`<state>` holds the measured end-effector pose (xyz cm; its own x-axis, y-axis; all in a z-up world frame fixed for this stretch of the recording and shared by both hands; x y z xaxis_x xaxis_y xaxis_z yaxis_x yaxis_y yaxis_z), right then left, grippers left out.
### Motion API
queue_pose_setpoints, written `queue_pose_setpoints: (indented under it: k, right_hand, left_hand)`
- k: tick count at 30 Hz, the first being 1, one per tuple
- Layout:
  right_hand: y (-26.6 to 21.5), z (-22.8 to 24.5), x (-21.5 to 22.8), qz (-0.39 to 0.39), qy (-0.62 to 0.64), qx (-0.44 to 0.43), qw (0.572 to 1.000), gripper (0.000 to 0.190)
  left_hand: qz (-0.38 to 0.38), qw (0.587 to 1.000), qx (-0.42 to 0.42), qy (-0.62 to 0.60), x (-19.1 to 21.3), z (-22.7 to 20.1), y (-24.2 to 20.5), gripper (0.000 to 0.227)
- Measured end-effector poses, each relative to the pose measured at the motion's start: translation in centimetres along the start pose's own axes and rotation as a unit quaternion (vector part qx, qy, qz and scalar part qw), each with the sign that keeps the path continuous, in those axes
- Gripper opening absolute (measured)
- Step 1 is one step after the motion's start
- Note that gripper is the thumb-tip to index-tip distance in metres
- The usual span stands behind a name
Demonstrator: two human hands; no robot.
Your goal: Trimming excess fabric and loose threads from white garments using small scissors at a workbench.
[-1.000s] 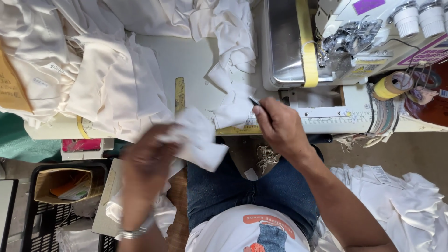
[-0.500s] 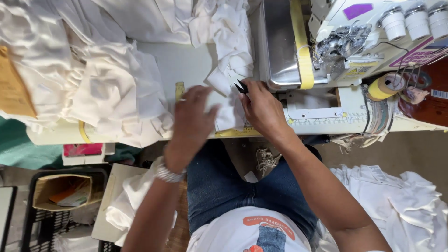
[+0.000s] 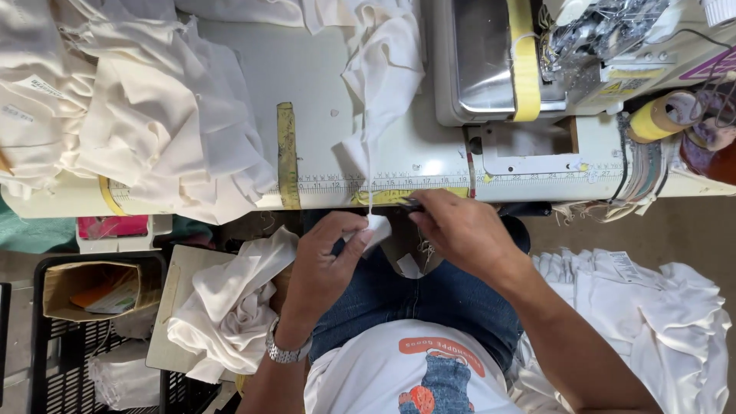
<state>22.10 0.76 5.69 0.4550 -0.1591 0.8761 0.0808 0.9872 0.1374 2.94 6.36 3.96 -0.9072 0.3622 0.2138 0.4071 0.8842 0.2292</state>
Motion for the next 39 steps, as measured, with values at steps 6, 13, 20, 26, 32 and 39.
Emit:
queue_pose_setpoints:
  k: [6,13,20,26,32,39]
  right_hand:
    - [1.2,1.5,-2.0,-0.084,0.074,0.082,0.990,0.024]
    - [0.2,2.7,-1.5,-0.145,0.104,0.145,0.973,0.015]
    - [0.9,0.0,1.8,-0.138,0.032,0.087,0.986,0.010]
    - [3.1,1.6,0.3,-0.082,0.006,0.083,0.993,0.011]
    - [1.3,1.0,-0.9,-0.129,0.065,0.114,0.983,0.015]
    - [-1.3,1.7,-1.6,-0.146,0.074,0.177,0.971,0.013]
  left_hand:
    - [0.014,1.000,0.011,-0.019,-0.6,-0.2,-1.4,0.009]
    - [-0.023,0.999,-0.023,0.021,-2.5,0.9,1.4,0.050]
    - [-0.087,0.990,-0.100,0.051,-0.7,-0.8,0.9,0.031]
    - [-0.073,0.993,-0.094,0.027,-1.0,-0.7,-0.9,0.031]
    - [-0.041,0.999,-0.032,-0.006,-1.9,0.7,-1.3,0.027]
    - [-0.019,0.998,-0.053,0.006,-4.4,1.8,1.1,0.036]
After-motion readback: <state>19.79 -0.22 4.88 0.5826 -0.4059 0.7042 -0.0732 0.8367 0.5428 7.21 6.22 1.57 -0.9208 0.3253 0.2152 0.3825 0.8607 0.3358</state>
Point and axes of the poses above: each hand's wrist, its own y-axis towards the middle knuckle, its own x-axis out of the back of the hand, z = x × y, the point moved 6 cm from there along y, towards the middle knuckle, and after that the axes turned 8 degrees about -z, right-handed, at the moved point
